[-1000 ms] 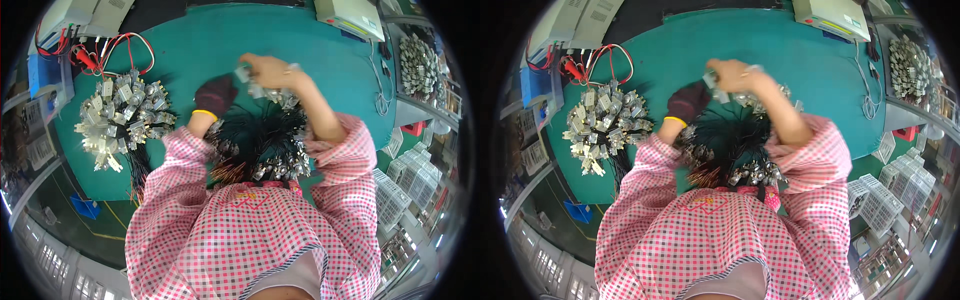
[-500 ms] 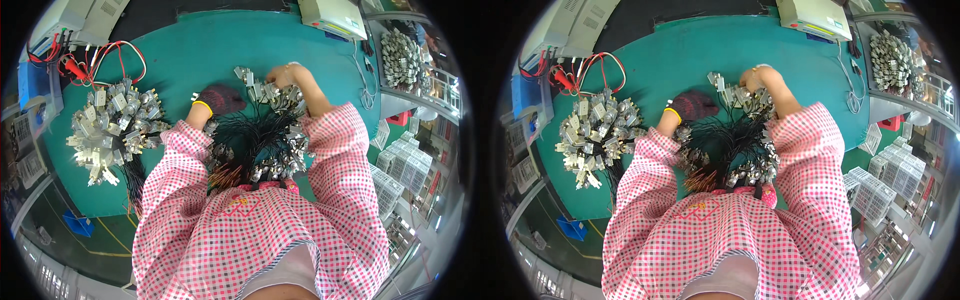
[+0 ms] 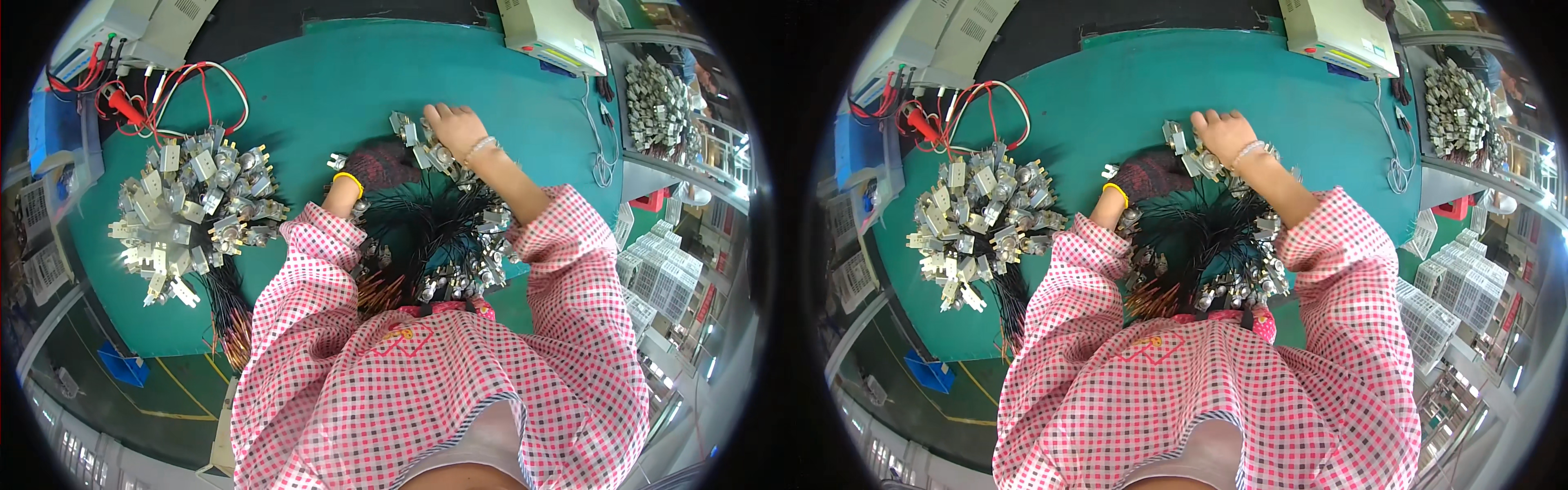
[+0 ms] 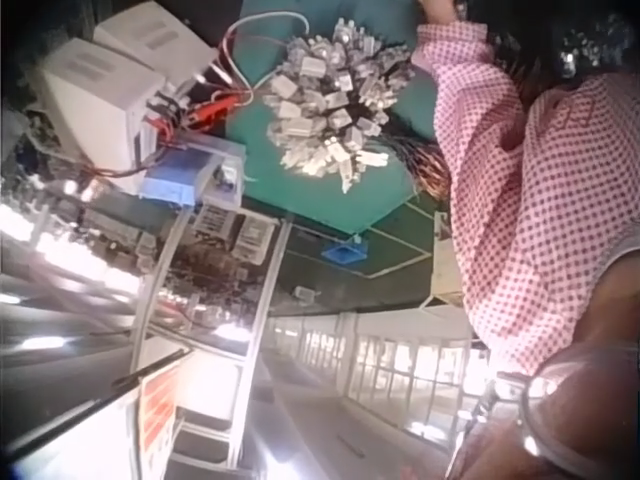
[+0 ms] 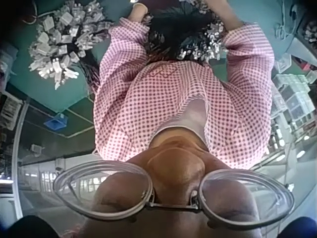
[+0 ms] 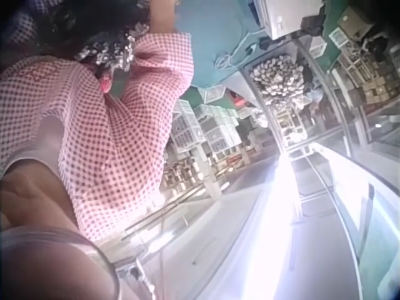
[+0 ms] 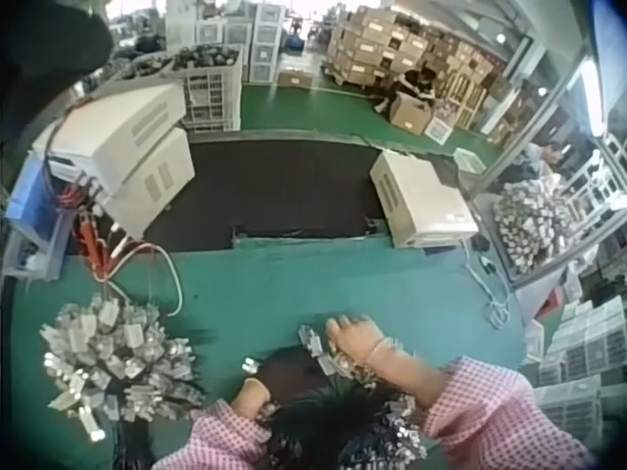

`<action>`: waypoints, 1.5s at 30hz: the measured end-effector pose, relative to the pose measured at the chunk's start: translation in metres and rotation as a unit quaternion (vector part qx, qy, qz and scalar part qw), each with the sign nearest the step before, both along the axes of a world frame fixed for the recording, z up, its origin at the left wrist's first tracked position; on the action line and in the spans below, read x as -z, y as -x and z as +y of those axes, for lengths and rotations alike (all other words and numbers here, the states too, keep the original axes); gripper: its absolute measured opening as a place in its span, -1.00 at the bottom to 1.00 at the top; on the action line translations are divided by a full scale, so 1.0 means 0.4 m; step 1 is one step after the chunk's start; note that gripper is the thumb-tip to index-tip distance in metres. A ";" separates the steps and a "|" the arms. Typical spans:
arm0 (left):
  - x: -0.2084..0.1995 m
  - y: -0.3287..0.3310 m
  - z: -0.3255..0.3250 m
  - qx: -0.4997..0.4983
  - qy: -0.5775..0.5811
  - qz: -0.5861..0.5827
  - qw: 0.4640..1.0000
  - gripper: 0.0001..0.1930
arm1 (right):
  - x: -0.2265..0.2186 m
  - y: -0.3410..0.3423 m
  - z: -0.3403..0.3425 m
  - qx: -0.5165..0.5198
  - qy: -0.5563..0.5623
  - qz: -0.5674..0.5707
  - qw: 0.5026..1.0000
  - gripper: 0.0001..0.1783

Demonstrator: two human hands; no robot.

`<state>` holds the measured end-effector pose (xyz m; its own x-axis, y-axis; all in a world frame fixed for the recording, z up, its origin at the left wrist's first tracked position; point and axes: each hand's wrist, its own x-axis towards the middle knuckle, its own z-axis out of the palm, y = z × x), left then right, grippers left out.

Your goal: Assembling and testing circular wiring harnesses or light assemblies at a factory workbench.

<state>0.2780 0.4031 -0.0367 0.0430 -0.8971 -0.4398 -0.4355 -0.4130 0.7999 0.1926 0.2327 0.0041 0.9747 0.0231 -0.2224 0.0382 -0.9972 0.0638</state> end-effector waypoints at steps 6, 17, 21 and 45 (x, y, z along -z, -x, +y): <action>0.024 0.035 0.031 -0.106 0.083 -0.017 0.991 -0.51 | 0.039 -0.058 0.016 0.120 -0.169 0.151 0.966 -0.59; -0.054 0.058 0.107 -0.468 -0.060 -0.073 0.879 -0.14 | 0.030 -0.072 0.018 0.155 -0.175 0.272 0.933 -0.25; 0.003 0.071 0.124 -0.444 -0.020 -0.150 0.883 -0.11 | 0.052 -0.057 -0.062 0.248 -0.111 0.120 0.955 -0.50; -0.092 -0.059 0.053 -0.039 -0.090 -0.314 0.944 -0.32 | 0.000 -0.132 0.009 0.167 -0.209 0.172 0.948 -0.66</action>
<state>0.3015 0.4244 0.0001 0.4081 -0.7939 -0.4508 -0.7637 -0.5674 0.3079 0.2455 0.2365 0.0041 0.8152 -0.1179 -0.5671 -0.3367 -0.8931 -0.2983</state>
